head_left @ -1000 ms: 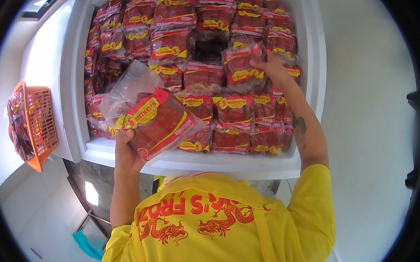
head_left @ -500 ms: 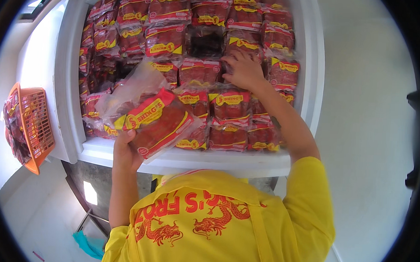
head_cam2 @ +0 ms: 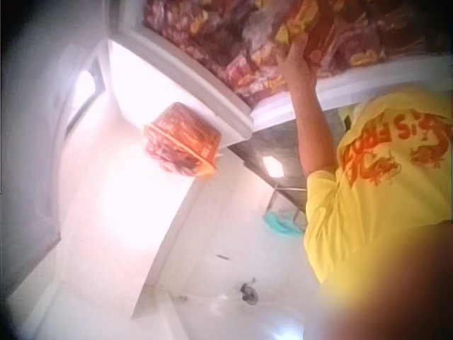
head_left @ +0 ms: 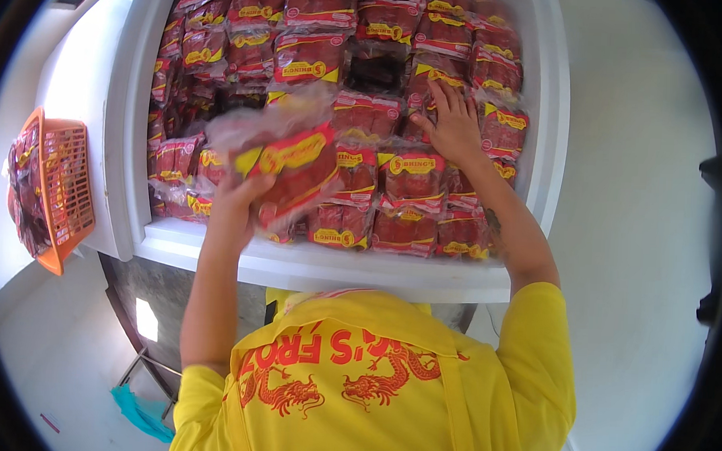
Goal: The person repeatedly picks up vacuum-sealed packages of frozen meat from a chest freezer and places them into an orange basket. They continue this cycle, occasionally rearranging the packages in the freezer to access more items.
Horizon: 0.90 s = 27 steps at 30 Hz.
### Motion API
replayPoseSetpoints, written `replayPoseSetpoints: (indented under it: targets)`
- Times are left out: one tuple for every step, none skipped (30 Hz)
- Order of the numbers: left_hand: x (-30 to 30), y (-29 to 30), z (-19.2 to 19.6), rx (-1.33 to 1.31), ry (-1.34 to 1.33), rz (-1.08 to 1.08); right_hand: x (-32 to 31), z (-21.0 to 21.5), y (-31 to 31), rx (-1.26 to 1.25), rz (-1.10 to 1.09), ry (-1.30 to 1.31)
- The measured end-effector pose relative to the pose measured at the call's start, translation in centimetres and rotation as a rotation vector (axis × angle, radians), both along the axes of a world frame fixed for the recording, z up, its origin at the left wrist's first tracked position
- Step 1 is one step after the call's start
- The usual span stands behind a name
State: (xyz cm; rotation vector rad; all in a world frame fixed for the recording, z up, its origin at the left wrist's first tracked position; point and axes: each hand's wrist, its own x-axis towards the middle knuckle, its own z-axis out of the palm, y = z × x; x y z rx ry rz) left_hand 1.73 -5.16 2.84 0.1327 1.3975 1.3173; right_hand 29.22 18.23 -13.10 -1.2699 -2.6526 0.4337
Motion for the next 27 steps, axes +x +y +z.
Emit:
replayPoseSetpoints:
  targets:
    - [-0.7,1.6,-0.7,0.085,0.021,-0.081,0.0,-0.1,0.0,-0.053,-0.002,-0.092]
    - [-1.4,3.5,-1.6,0.005,0.112,-0.123,0.0,-0.1,0.2,-0.054,0.003,-0.117]
    - [-1.9,5.4,-2.4,-0.035,0.174,-0.16,0.0,0.1,0.5,-0.093,0.018,-0.154]
    - [-2.1,7.2,-3.2,0.043,0.168,-0.176,0.1,0.6,1.0,-0.212,0.011,-0.157]
    - [-2.3,9.0,-3.8,0.12,0.155,-0.192,0.2,1.2,1.9,-0.367,0.019,-0.169]
    - [-2.7,10.8,-4.1,0.105,0.171,-0.319,0.4,1.9,2.7,-0.531,0.022,-0.211]
    - [-3.0,12.6,-4.3,0.088,0.186,-0.442,0.5,2.7,3.9,-0.564,0.088,-0.211]
    - [-3.0,14.0,-4.3,0.039,0.208,-0.556,0.7,3.5,5.3,-0.604,0.151,-0.243]
    - [-2.6,15.3,-4.5,0.03,0.277,-0.678,0.7,4.1,6.2,-0.633,0.178,-0.315]
    - [-2.2,16.9,-4.9,-0.009,0.357,-0.796,0.6,4.5,6.7,-0.616,0.237,-0.335]
    - [-1.6,18.5,-5.3,0.014,0.424,-0.916,0.5,4.8,7.1,-0.588,0.253,-0.39]
    - [-0.9,19.8,-5.9,-0.047,0.299,-0.962,0.6,5.2,7.3,-0.562,0.298,-0.371]
    - [-0.2,20.8,-6.6,-0.042,0.166,-1.005,0.7,5.4,7.4,-0.53,0.259,-0.435]
    - [0.3,21.5,-7.2,-0.062,0.048,-1.035,0.8,5.6,7.2,-0.497,0.25,-0.427]
    - [0.8,21.5,-8.0,-0.01,-0.071,-0.953,0.9,5.7,6.8,-0.469,0.237,-0.467]
    - [1.4,21.1,-8.7,0.015,-0.176,-0.858,1.0,5.8,6.5,-0.425,0.235,-0.468]
    - [1.9,20.6,-9.5,0.04,-0.278,-0.76,1.1,5.8,6.2,-0.383,0.229,-0.516]
    - [2.5,19.9,-10.2,-0.024,-0.233,-0.704,1.2,5.9,5.9,-0.323,0.225,-0.528]
    - [3.2,18.8,-10.9,-0.094,-0.19,-0.65,1.3,5.9,5.6,-0.314,0.224,-0.537]
    - [3.7,18.2,-11.5,-0.166,-0.146,-0.597,1.5,5.9,5.2,-0.286,0.223,-0.508]
    - [4.3,17.4,-12.1,-0.142,0.051,-0.729,1.8,5.9,5.1,-0.247,0.223,-0.475]
    - [4.5,17.2,-12.5,-0.172,0.239,-0.828,2.0,5.9,5.1,-0.24,0.227,-0.461]
    - [4.6,17.0,-12.7,-0.231,0.429,-0.919,2.2,5.9,5.1,-0.215,0.232,-0.441]
    - [4.5,17.1,-12.8,-0.284,0.624,-1.006,2.3,5.9,5.3,-0.213,0.254,-0.433]
    - [4.3,17.4,-12.7,-0.254,0.654,-1.087,2.3,5.7,5.5,-0.268,0.23,-0.316]
    - [3.7,17.9,-12.4,-0.221,0.686,-1.165,2.1,5.6,5.8,-0.349,0.224,-0.212]
    - [3.3,18.4,-12.0,-0.188,0.735,-1.233,1.8,5.5,6.0,-0.419,0.187,-0.111]
